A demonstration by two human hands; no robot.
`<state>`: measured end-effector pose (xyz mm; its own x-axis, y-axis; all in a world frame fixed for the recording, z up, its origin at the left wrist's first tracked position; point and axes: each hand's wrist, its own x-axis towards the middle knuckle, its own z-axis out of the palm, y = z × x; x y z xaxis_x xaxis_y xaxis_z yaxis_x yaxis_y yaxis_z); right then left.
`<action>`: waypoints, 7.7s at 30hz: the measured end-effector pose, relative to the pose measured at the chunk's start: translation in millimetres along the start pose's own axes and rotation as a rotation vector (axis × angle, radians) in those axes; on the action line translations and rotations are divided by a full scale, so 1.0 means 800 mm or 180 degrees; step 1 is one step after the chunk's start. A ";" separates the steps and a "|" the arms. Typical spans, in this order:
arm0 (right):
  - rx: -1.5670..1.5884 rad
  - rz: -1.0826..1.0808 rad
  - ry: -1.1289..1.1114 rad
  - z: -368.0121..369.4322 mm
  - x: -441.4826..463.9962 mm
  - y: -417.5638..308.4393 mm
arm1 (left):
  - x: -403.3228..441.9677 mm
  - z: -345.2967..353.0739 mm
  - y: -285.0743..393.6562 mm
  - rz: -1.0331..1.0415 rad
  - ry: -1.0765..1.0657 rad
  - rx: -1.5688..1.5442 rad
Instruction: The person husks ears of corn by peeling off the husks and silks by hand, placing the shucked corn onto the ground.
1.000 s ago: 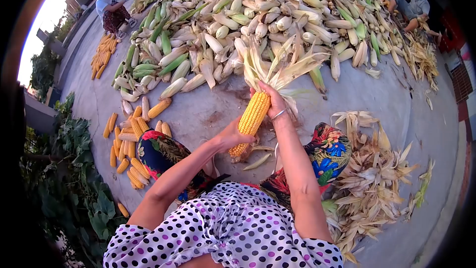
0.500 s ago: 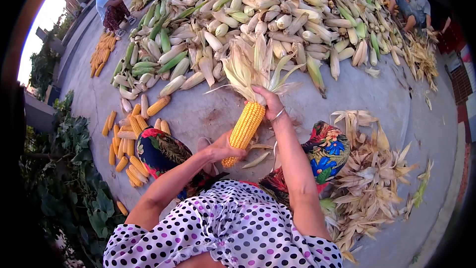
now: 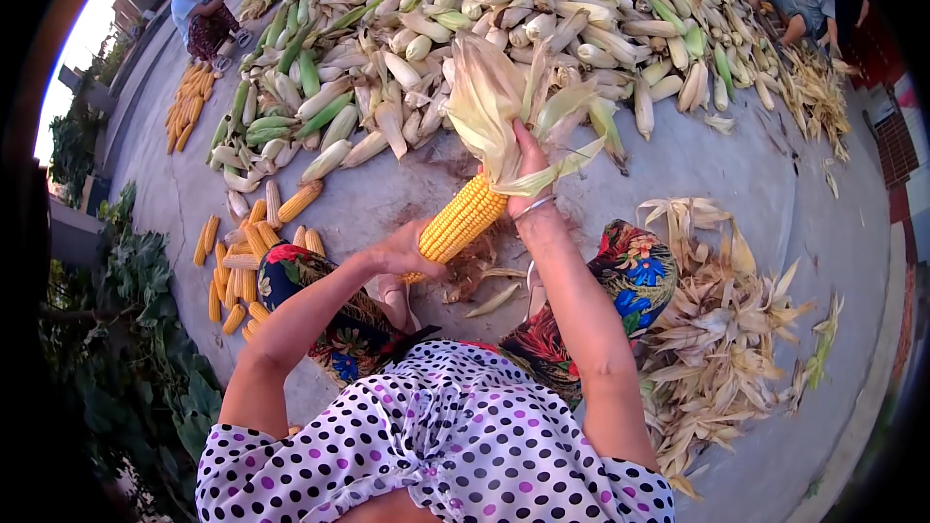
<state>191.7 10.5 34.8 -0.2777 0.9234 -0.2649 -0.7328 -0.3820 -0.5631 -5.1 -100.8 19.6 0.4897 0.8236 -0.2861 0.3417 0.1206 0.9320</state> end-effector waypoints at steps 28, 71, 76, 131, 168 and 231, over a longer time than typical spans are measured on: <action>0.1048 -0.0973 0.0617 -0.011 0.077 -0.011 | 0.069 0.144 0.015 -0.0072 -0.0078 -0.5218; -0.8840 0.2734 0.0637 -0.286 -0.023 -0.279 | -0.246 -0.349 -0.204 -0.4387 0.2387 0.3619; -0.8618 0.1141 -0.0749 -0.153 0.081 -0.161 | -0.138 -0.362 -0.249 -0.3286 0.1866 0.3078; -0.0518 0.0620 -0.0949 0.079 0.165 0.034 | 0.065 -0.184 0.014 0.0543 0.0719 -0.0168; -0.3526 -0.1480 -0.1534 0.108 0.119 0.009 | 0.102 -0.168 0.058 0.1359 0.2299 -0.0702; -0.0151 -0.0589 -0.1141 0.055 0.129 -0.120 | 0.109 -0.099 0.064 0.0864 -0.0077 -0.1687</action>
<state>206.2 144.3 95.9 -0.3490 0.9282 0.1294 -0.7636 -0.2016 -0.6133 -8.3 21.0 59.8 0.5239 0.8515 -0.0213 -0.2421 0.1729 0.9547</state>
